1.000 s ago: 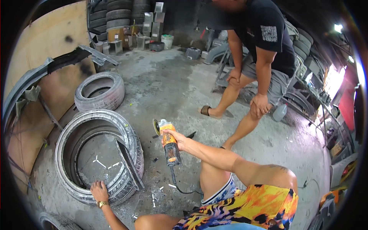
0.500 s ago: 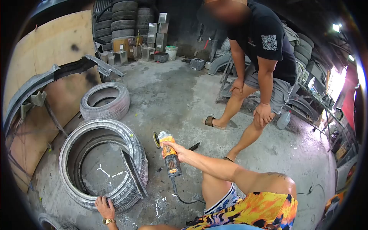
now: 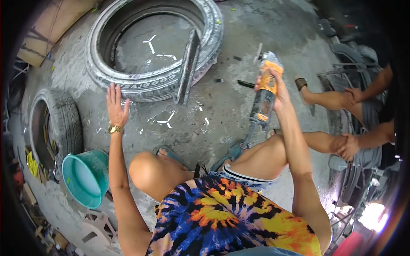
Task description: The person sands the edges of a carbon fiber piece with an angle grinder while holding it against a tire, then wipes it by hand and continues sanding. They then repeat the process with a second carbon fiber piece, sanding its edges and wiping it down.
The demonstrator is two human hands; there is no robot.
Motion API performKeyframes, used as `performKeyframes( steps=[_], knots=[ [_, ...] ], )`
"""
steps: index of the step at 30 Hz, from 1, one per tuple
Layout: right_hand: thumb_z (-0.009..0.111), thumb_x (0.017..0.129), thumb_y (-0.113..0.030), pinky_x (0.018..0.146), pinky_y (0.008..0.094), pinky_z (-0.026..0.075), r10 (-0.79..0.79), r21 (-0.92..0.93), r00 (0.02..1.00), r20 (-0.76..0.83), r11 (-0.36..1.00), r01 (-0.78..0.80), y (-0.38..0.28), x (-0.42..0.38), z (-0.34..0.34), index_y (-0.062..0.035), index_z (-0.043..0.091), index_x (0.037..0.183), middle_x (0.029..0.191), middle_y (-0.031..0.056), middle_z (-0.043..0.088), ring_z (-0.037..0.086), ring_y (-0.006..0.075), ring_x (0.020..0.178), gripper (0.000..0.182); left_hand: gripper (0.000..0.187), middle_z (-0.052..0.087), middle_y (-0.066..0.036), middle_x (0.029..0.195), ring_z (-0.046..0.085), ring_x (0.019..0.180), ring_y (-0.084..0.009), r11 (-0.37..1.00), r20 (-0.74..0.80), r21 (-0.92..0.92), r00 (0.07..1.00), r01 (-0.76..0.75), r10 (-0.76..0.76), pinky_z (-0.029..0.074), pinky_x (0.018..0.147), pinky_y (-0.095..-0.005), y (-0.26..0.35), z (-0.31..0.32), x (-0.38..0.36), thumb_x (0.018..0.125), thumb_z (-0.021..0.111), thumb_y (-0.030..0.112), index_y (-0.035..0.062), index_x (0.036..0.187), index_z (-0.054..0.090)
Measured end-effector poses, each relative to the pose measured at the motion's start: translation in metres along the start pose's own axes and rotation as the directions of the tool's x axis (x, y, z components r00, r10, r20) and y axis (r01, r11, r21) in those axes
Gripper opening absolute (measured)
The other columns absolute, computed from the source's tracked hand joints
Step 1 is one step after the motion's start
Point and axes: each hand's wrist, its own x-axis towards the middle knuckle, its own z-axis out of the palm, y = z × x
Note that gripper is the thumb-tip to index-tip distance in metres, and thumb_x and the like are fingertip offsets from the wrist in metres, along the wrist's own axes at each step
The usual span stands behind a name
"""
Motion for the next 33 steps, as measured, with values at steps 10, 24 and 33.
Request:
performKeyframes(
  steps=[10,24,33],
  knots=[
    [0.073,0.085,-0.027,0.061,0.0392,0.06,0.034,0.01,0.999,0.035,0.999,-0.034,0.003,-0.003,-0.002,-0.0042,0.05,0.11,0.082,0.0127,0.062,0.066,0.0233,0.068,0.042,0.034,0.053,-0.015,0.136,0.052,0.123,-0.0344,0.993,0.234,-0.121,0.971,-0.014,0.042,0.042,0.1,-0.0429,0.02,-0.01,-0.061,0.087,0.066,0.015,0.005,0.12,0.061],
    [0.077,0.082,-0.028,0.06,0.0369,0.06,0.079,0.034,0.997,-0.006,0.996,-0.079,-0.008,-0.009,-0.015,-0.0038,0.053,0.112,0.081,0.0116,0.062,0.066,0.0209,0.067,0.046,0.1,0.034,-0.025,0.148,0.036,0.135,-0.0394,0.932,0.305,-0.314,0.911,-0.179,0.277,0.032,0.11,-0.0446,0.165,0.013,0.118,0.075,0.077,0.034,-0.0023,0.149,0.021],
    [0.076,0.082,-0.03,0.058,0.0347,0.06,0.094,0.062,0.995,0.018,0.994,-0.095,-0.021,-0.005,-0.038,-0.0047,0.054,0.11,0.081,0.0108,0.063,0.066,0.0196,0.065,0.044,0.116,0.024,-0.028,0.153,0.029,0.14,-0.0414,0.937,0.421,-0.339,0.877,-0.085,0.232,0.028,0.113,-0.045,0.172,0.032,0.14,0.066,0.076,0.023,0.0002,0.152,0.001]
  ],
)
